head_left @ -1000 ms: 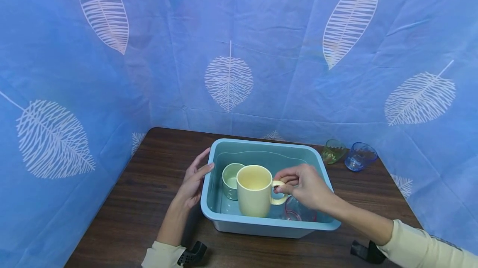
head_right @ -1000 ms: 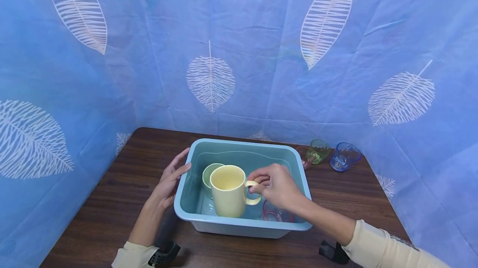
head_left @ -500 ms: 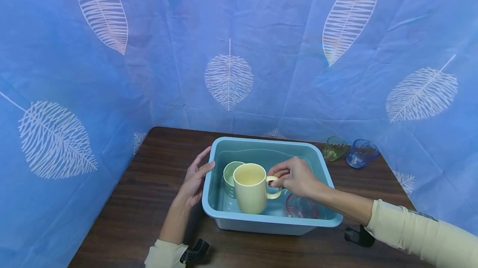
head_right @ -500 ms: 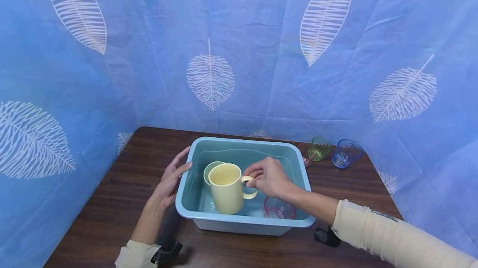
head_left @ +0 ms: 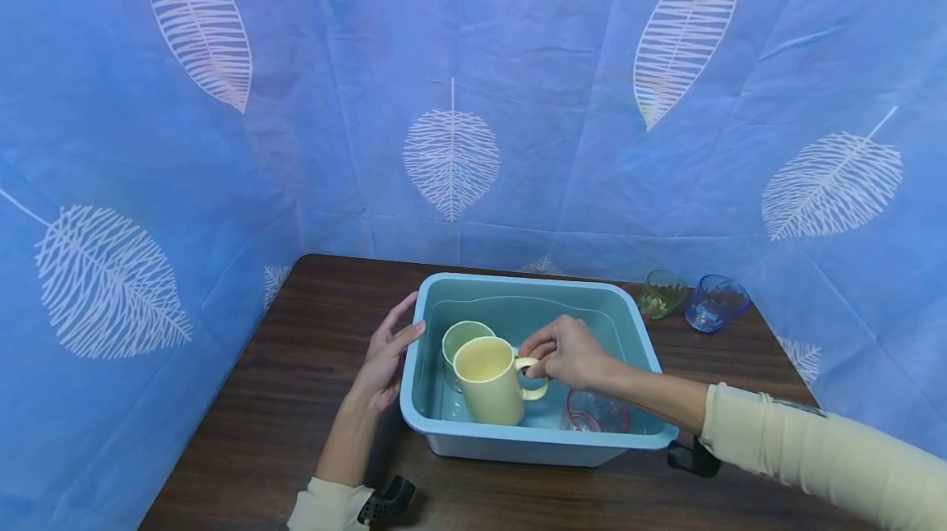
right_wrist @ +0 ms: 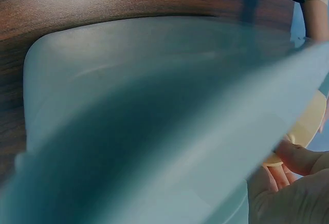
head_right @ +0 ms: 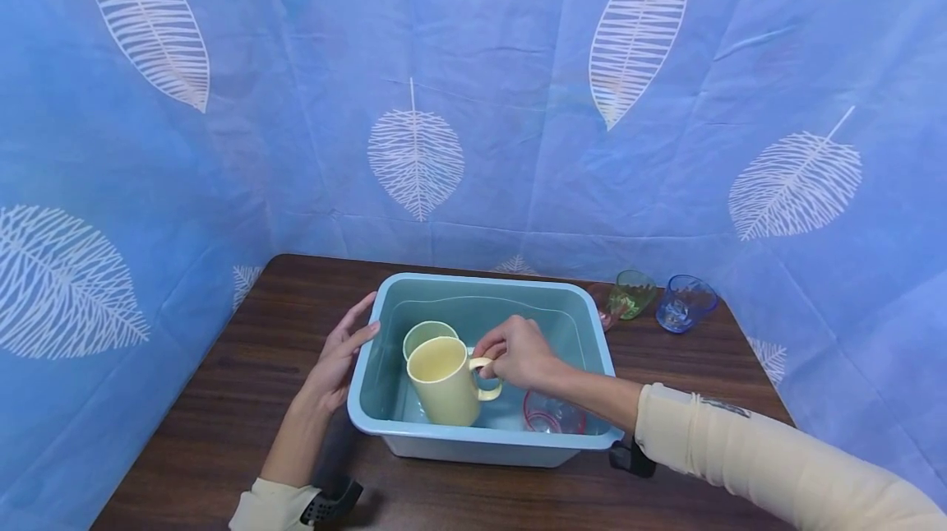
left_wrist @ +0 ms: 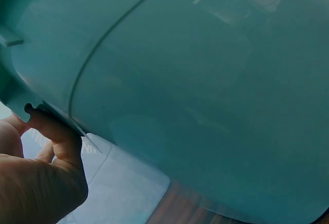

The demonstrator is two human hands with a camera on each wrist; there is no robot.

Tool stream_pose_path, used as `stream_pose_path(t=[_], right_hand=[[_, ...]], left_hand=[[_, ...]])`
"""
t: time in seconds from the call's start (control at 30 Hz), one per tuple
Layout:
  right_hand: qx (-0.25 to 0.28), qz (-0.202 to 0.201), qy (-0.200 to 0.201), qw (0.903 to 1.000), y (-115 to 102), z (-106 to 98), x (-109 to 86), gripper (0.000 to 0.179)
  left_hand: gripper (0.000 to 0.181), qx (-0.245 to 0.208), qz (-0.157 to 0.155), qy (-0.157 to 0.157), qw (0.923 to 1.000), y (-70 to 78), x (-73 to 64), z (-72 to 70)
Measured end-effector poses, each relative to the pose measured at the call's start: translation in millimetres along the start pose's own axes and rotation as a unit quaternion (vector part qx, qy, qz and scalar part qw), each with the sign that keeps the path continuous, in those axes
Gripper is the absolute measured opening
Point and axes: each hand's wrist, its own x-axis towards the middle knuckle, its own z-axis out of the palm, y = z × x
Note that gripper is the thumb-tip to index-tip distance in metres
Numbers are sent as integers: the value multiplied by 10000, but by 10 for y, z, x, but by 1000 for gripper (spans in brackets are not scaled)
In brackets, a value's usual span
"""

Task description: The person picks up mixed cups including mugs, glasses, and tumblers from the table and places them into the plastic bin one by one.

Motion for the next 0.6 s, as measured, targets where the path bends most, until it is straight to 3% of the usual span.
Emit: stream_pose_path(t=[0.37,0.6], right_hand=[[-137,-294,-241,9992,50,54,33,18],[-20,-270,-358,9990,48,76,35,19]], left_hand=[[52,-64,-135,80,9999,15,1,4],[53,-33,-148,81,9999,20,-8,9]])
